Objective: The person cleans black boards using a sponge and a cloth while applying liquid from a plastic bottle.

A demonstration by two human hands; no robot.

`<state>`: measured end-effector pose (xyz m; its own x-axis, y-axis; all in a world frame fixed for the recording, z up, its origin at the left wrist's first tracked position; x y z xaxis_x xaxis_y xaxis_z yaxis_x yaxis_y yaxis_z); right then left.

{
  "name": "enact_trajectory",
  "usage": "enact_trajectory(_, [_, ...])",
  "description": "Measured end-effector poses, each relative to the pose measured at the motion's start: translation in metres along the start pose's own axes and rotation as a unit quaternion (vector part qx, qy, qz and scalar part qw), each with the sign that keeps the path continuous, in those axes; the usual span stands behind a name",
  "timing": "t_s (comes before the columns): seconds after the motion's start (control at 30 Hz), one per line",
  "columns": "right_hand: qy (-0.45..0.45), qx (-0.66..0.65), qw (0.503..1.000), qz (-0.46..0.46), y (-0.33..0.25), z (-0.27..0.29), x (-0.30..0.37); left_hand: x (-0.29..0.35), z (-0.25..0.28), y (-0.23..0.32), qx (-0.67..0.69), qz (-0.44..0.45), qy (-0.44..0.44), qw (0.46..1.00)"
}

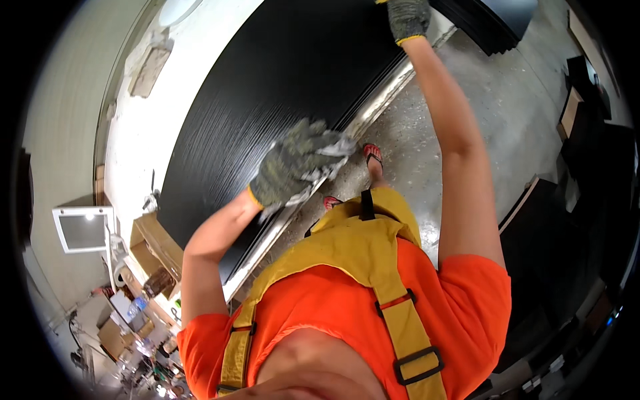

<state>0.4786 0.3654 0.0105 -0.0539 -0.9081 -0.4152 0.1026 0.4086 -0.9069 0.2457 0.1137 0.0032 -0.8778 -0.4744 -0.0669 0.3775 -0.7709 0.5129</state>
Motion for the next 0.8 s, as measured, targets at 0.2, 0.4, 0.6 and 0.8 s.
enact_trajectory(0.2, [0.003,0.123,0.992,0.021,-0.003,-0.008,0.003,0.141,-0.024,0.064,-0.011,0.163,0.023,0.986])
enact_trajectory(0.4, [-0.117,0.411,0.899,0.1,0.025,-0.003,-0.012,0.281,-0.055,0.139,-0.067,0.402,0.127,0.905])
enact_trajectory(0.6, [-0.057,0.233,0.967,-0.081,0.046,0.009,-0.022,0.418,-0.112,0.22,-0.103,0.587,0.26,0.76])
enact_trajectory(0.8, [-0.047,0.29,0.953,-0.08,0.073,0.025,-0.036,0.434,-0.096,0.229,0.236,0.478,0.701,0.474])
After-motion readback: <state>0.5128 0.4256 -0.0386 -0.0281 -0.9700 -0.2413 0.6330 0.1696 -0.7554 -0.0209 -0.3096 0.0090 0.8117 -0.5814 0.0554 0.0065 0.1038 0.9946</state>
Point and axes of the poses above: each hand's wrist, its own x-axis away from the middle knuckle, its own z-axis out of the back of the hand, y = z × x, the point moved 5 cm from there along -x, towards the middle knuckle, and after that the axes turned 13 degrees about -y, right-handed, at the moved point
